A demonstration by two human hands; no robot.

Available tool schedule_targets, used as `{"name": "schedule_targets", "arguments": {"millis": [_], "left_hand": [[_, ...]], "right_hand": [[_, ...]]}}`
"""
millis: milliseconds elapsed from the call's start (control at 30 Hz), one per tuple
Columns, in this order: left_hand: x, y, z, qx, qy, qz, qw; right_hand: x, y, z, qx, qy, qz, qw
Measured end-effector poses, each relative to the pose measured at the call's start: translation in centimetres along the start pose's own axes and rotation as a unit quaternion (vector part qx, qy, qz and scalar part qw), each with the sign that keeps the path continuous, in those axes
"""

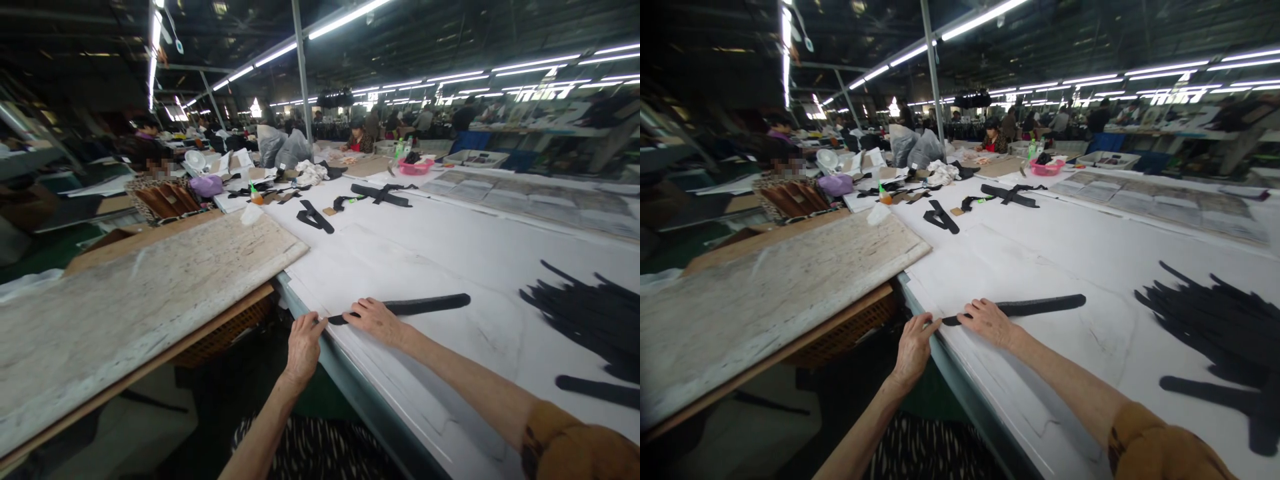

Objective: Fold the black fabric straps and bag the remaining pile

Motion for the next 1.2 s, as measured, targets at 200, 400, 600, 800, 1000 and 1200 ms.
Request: {"name": "schedule_targets", "arguments": {"millis": [200,400,600,800,1000,1200], "left_hand": [[-0.5,0.6,-1.0,0.046,0.174,-0.301,0.937],[0.8,0.4,-0.9,-0.013,0.331,-0.499,0.801],[1.0,0.4,-0.1,-0.034,0.365,-0.531,0.764],[0.4,1.0,0.5,-0.045,0.379,-0.552,0.741],[-0.2,1.9,0.5,-0.041,0.369,-0.561,0.74],[-0.9,3.4,0.7,-0.045,0.364,-0.562,0.741]], "right_hand": [[-0.4,0.0,-0.5,-0.022,-0.022,0.004,1.0],[-2.5,-1.2,-1.1,-0.022,-0.037,-0.019,0.999],[-2.6,-1.4,-0.7,-0.007,-0.047,-0.031,0.998],[-1.7,-0.5,0.0,0.027,-0.063,-0.05,0.996],[-0.9,0.6,-0.2,0.061,-0.069,-0.049,0.995],[-0.2,2.1,-0.5,0.095,-0.066,-0.04,0.993]]}}
Point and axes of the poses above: each hand's wrist, its own y-axis away from the middle knuckle, its own z-axis out of the palm, x = y × z, the point moved 1 cm from there along -y, towards the middle knuckle, and after that the axes turned 15 degrees about x, right-handed, at the moved point
